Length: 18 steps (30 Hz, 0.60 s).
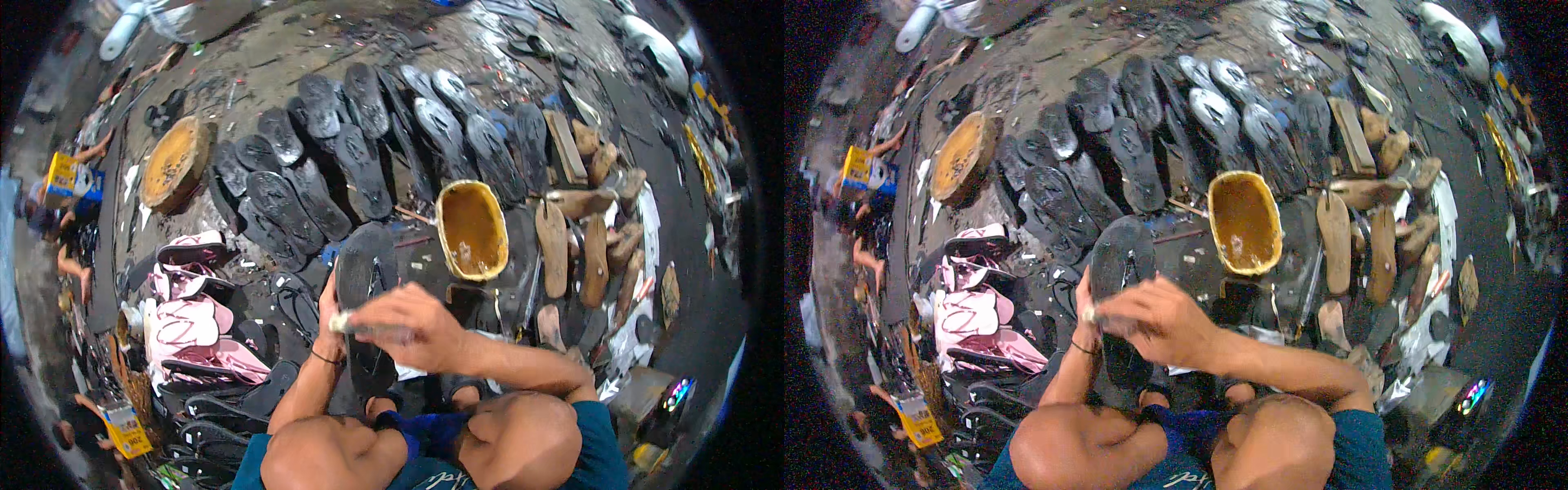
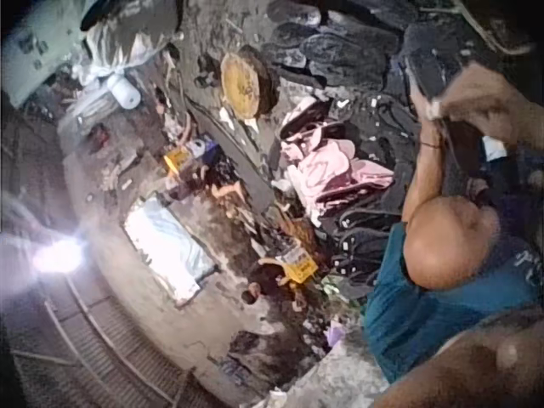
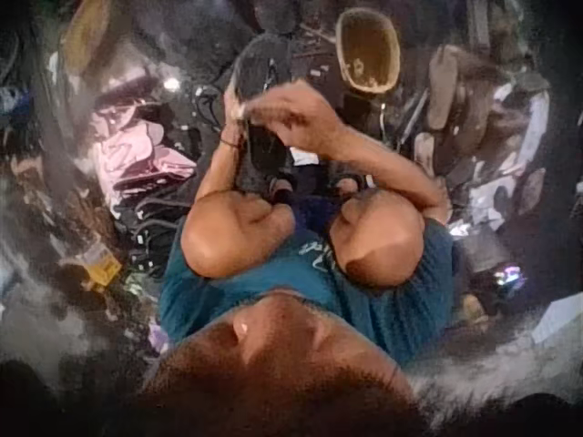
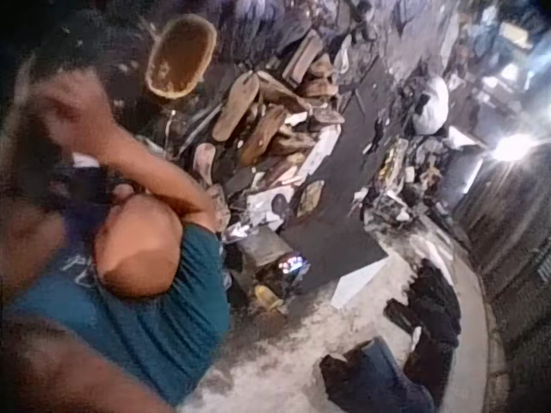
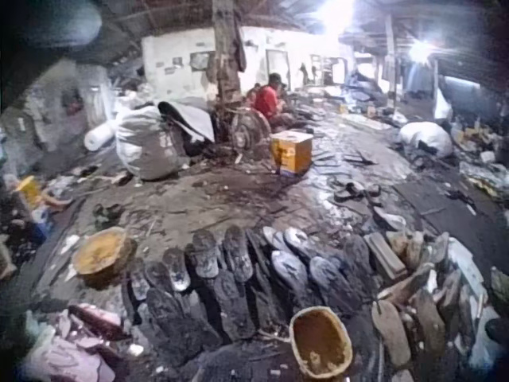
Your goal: The person sits on the floor and applies a brown liquid from a yellow container to the soles of black slippers using a brush. They repeatedly dip the brush into the container and coat each slipper before placing it back on the floor.
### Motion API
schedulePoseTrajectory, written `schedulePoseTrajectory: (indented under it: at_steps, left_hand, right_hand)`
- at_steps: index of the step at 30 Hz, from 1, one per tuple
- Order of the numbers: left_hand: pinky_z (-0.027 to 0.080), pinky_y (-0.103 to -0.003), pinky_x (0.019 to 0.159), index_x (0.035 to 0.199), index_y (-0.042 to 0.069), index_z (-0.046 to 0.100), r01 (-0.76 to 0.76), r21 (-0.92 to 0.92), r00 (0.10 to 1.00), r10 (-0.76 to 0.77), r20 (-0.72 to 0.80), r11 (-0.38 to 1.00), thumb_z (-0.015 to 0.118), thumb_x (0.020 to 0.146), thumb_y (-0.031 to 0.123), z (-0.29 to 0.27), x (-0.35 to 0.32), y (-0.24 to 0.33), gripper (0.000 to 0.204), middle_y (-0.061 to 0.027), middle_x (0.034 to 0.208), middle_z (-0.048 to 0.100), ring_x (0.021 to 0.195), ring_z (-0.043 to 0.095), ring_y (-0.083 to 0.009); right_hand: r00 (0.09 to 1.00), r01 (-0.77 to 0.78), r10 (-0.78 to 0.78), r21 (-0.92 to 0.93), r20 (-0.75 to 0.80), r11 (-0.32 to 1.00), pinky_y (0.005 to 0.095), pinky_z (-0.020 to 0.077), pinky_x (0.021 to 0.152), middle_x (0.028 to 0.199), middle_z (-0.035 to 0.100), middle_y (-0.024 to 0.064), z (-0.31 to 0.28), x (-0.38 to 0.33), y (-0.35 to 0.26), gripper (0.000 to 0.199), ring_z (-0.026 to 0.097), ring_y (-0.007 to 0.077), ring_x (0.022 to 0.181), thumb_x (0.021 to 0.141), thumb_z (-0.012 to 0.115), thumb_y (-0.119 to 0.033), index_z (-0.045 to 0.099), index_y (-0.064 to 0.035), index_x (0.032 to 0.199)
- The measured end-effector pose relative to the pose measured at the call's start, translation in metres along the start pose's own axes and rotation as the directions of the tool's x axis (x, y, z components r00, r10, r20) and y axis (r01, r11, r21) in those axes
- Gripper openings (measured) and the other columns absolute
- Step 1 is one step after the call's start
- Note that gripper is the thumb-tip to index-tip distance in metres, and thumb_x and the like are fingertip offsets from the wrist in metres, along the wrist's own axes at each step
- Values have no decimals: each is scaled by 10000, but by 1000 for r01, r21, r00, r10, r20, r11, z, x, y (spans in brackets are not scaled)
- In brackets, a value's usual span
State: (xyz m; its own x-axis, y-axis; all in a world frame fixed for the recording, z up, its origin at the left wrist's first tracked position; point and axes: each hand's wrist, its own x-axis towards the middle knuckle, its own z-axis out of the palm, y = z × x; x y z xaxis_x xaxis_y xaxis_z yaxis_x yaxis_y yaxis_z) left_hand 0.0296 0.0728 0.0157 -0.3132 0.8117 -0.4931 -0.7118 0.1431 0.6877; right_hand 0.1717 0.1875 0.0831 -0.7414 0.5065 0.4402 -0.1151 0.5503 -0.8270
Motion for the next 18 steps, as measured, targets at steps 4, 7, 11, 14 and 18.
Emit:
schedulePoseTrajectory:
  at_steps: [4,7,11,14,18]
  left_hand:
    - [485,-533,1071,1485,8,457,186,-172,982,-179,53,967,377,1040,416,11,-16,3,608,-230,1430,549,1237,603,-382]
    - [433,-538,1124,1544,12,357,10,-239,991,22,129,971,434,1004,455,6,-11,9,703,-224,1528,446,1341,516,-391]
    - [413,-533,1140,1528,2,370,24,-359,939,102,329,933,429,1014,485,0,-1,8,708,-227,1511,457,1336,508,-403]
    - [428,-482,1132,1514,46,429,61,-156,973,-23,229,986,365,1061,494,3,-3,-1,640,-192,1487,506,1337,531,-325]
    - [413,-465,1145,1521,30,407,1,-279,901,120,416,960,312,1074,471,11,-12,-1,636,-192,1496,493,1356,511,-326]
  right_hand:
    - [879,-455,416,-144,-235,879,395,531,829,1025,735,122,-30,0,32,220,698,311,957,905,741,-168,715,-69,1100]
    - [852,-446,474,164,-222,880,390,537,826,1047,734,144,-33,-9,33,213,699,316,961,922,730,-212,724,-64,1076]
    - [981,-160,166,62,-98,985,423,513,915,1010,708,115,-6,-25,-5,267,675,314,1002,884,765,-239,727,-113,1116]
    - [979,-201,197,69,56,977,471,490,858,939,638,127,-6,-14,-16,207,650,345,972,889,745,-278,696,-107,995]
    - [839,-453,455,82,-298,888,335,550,741,966,736,88,-37,7,26,217,701,175,826,933,729,-135,691,-26,1117]
